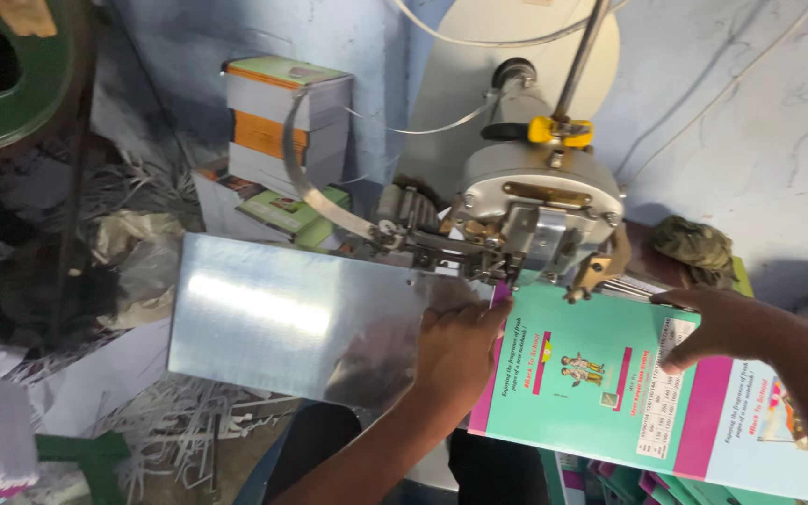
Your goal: The person repeatedly picks up a book, opens it, and places it on a sewing machine to stitch the spine. After each stitch, the person removes the book and sets it aside, then repeats the process with the next book from a stack.
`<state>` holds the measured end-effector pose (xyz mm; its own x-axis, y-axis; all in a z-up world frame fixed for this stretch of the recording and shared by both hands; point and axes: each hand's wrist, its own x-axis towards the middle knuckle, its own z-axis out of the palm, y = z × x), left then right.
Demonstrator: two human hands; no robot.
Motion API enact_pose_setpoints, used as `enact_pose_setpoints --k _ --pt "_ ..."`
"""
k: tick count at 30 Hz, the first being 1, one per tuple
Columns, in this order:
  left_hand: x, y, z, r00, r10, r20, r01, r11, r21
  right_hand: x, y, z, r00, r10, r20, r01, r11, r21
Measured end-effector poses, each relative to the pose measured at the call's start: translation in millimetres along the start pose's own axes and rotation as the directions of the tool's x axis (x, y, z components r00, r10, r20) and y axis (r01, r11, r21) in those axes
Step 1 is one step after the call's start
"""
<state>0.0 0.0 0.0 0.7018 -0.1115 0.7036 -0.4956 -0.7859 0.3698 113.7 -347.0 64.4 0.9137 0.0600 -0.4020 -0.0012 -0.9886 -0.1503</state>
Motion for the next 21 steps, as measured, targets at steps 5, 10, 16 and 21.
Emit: enact_pose_setpoints --k 5,10,16,21 --pt "-1.0 9.0 13.7 0.997 0.069 -0.02 -0.069 0.997 0.032 -3.6 35.6 -1.1 0.994 0.03 0.107 -0.046 0.988 0.145" --pt "3.4 21.3 22.3 0.999 0.05 0.018 -0.051 0.996 0.076 1.1 76.6 10.7 0.994 0.087 0.066 -0.097 0.978 0.183" --pt "7.7 36.1 22.7 0.996 0.087 0.014 -0.088 0.995 0.054 2.6 151.5 43.5 1.0 -0.025 -0.012 0.027 0.984 0.175" --pt "2.9 49.3 28.1 0.993 0.107 0.049 -0.11 0.993 0.053 -25.7 215.6 86.3 0.994 0.111 -0.011 -0.105 0.964 0.244"
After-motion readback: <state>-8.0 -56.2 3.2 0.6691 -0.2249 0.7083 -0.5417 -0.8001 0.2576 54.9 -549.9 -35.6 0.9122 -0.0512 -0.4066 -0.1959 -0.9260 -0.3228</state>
